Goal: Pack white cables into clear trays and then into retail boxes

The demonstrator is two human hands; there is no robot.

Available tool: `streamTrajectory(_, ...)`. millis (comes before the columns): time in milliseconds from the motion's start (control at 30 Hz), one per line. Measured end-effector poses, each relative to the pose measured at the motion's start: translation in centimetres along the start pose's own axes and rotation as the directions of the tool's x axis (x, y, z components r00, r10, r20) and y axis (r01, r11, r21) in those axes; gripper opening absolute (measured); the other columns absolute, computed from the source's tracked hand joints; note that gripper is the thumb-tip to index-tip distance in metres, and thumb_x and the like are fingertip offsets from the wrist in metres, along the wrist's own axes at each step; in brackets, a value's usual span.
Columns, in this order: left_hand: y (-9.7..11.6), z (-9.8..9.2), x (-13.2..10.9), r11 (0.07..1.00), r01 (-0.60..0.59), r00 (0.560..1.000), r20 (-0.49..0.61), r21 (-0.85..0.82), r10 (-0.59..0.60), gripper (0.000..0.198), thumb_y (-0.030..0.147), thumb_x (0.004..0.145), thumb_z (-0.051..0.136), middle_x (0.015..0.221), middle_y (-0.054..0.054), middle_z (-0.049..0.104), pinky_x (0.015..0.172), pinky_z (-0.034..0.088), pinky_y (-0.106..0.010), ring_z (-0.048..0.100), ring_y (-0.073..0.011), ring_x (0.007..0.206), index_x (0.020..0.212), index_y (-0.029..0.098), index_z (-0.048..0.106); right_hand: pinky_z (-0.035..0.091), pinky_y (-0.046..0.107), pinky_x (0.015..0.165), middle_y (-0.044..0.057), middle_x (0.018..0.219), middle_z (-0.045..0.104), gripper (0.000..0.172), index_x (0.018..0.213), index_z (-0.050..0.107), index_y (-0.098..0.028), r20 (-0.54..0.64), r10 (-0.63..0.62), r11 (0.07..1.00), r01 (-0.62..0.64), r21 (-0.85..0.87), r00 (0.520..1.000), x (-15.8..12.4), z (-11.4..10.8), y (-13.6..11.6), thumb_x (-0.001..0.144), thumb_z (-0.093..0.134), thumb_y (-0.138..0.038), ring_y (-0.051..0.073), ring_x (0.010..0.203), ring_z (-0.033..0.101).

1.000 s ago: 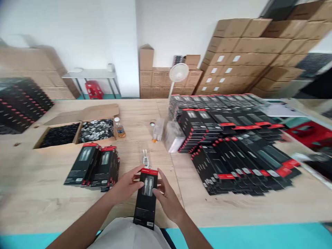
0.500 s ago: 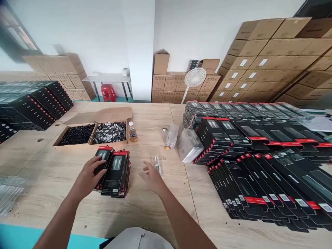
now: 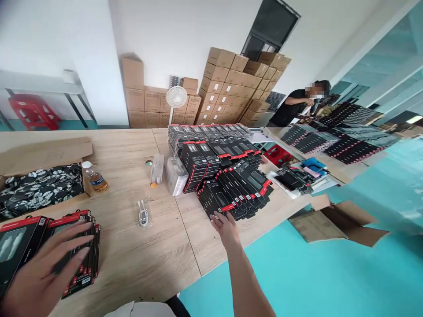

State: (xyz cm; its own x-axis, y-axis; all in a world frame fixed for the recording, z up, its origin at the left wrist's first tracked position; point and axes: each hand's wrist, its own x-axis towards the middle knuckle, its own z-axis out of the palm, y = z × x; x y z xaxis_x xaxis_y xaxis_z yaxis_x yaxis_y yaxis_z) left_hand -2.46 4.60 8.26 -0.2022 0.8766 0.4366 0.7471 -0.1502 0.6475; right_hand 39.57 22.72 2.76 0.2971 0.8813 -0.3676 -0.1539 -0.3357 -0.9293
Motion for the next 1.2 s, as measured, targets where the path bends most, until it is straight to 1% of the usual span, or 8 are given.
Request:
streamTrajectory(267, 6.2, 4.1, 1.1, 0.989, 0.006, 0.961, 0.275, -0.149, 0.035, 0.030, 0.022, 0.090, 0.049, 0.130, -0.007, 0.060, 0.101, 0.047, -0.038, 0.051, -0.0230, 0.125, 0.116, 0.028, 0.061, 0.057, 0.036, 0.070, 0.007, 0.078, 0.073, 0.028, 0.078, 0.064, -0.020, 0.181, 0.060, 0.985, -0.028, -0.170, 0.982, -2.6, 2.2, 1.4, 0.065, 0.079, -0.041, 0.024, 0.079, 0.070)
streamTrajectory(400, 5.8, 6.0, 2.1, 0.960, 0.225, 0.907, 0.397, -0.168, -0.143, 0.057, 0.029, 0.085, 0.057, 0.142, -0.011, 0.050, 0.110, 0.033, -0.048, 0.041, -0.0301, 0.134, 0.140, 0.025, 0.044, 0.051, 0.031, 0.062, 0.003, 0.064, 0.070, 0.019, 0.070, 0.068, -0.018, 0.663, 0.313, 0.878, 0.059, -0.475, 0.680, -6.4, 4.6, 1.2, 0.068, 0.075, -0.036, 0.019, 0.064, 0.066)
streamTrajectory(533, 2.8, 10.5, 2.1, 0.727, 0.613, 0.715, 0.608, -0.309, -0.345, 0.056, 0.019, 0.075, 0.060, 0.116, -0.011, 0.068, 0.092, 0.047, -0.040, 0.063, -0.0283, 0.105, 0.131, 0.023, 0.054, 0.049, 0.028, 0.059, 0.001, 0.066, 0.070, 0.021, 0.082, 0.070, -0.018, 0.789, 0.440, 0.811, 0.189, -0.554, 0.429, -4.8, 10.7, 0.4, 0.071, 0.070, -0.036, 0.016, 0.060, 0.065)
streamTrajectory(600, 0.7, 12.5, 1.3, 0.575, 0.719, 0.670, 0.611, -0.390, -0.422, 0.048, 0.013, 0.070, 0.059, 0.104, -0.009, 0.071, 0.082, 0.050, -0.035, 0.065, -0.0242, 0.092, 0.117, 0.020, 0.062, 0.047, 0.027, 0.054, 0.001, 0.065, 0.068, 0.033, 0.100, 0.067, -0.016, 0.766, 0.423, 0.715, 0.341, -0.610, 0.483, -1.9, 14.7, 0.4, 0.075, 0.065, -0.039, 0.014, 0.053, 0.061)
streamTrajectory(700, -1.8, 14.5, -0.7, 0.443, 0.760, 0.645, 0.469, -0.475, -0.604, 0.037, 0.011, 0.064, 0.061, 0.098, -0.008, 0.071, 0.085, 0.048, -0.036, 0.064, -0.0243, 0.093, 0.100, 0.016, 0.065, 0.049, 0.029, 0.065, 0.005, 0.084, 0.069, 0.046, 0.124, 0.055, -0.016, 0.667, 0.264, 0.446, 0.525, -0.725, 0.697, 1.9, 21.2, 1.6, 0.085, 0.053, -0.040, 0.017, 0.071, 0.065)
streamTrajectory(900, -3.4, 15.9, -4.0, 0.246, 0.826, 0.499, 0.455, -0.507, -0.738, 0.027, 0.019, 0.062, 0.070, 0.094, -0.006, 0.072, 0.088, 0.048, -0.037, 0.066, -0.0269, 0.093, 0.088, 0.019, 0.066, 0.041, 0.048, 0.091, 0.020, 0.136, 0.044, 0.093, 0.143, 0.033, -0.021, 0.618, 0.244, 0.212, 0.581, -0.786, 0.747, 1.4, 31.9, 8.0, 0.063, 0.077, -0.041, 0.038, 0.121, 0.047)
streamTrajectory(1033, -4.0, 16.0, -4.0, 0.188, 0.831, 0.454, 0.442, -0.524, -0.774, 0.027, 0.019, 0.057, 0.075, 0.092, -0.006, 0.073, 0.088, 0.048, -0.036, 0.066, -0.0281, 0.096, 0.083, 0.020, 0.065, 0.043, 0.047, 0.088, 0.021, 0.135, 0.042, 0.086, 0.135, 0.042, -0.021, 0.609, 0.247, 0.142, 0.594, -0.792, 0.753, 1.3, 33.4, 8.9, 0.058, 0.079, -0.025, 0.039, 0.121, 0.046)
streamTrajectory(1200, -4.3, 16.2, -2.7, 0.191, 0.834, 0.468, 0.483, -0.517, -0.740, 0.028, 0.012, 0.059, 0.069, 0.092, -0.008, 0.073, 0.085, 0.048, -0.036, 0.067, -0.0262, 0.092, 0.087, 0.016, 0.066, 0.046, 0.037, 0.087, 0.014, 0.141, 0.034, 0.079, 0.142, 0.026, -0.026, 0.645, 0.098, 0.223, 0.615, -0.757, 0.758, 3.7, 31.9, 4.1, 0.074, 0.063, -0.040, 0.028, 0.117, 0.051)
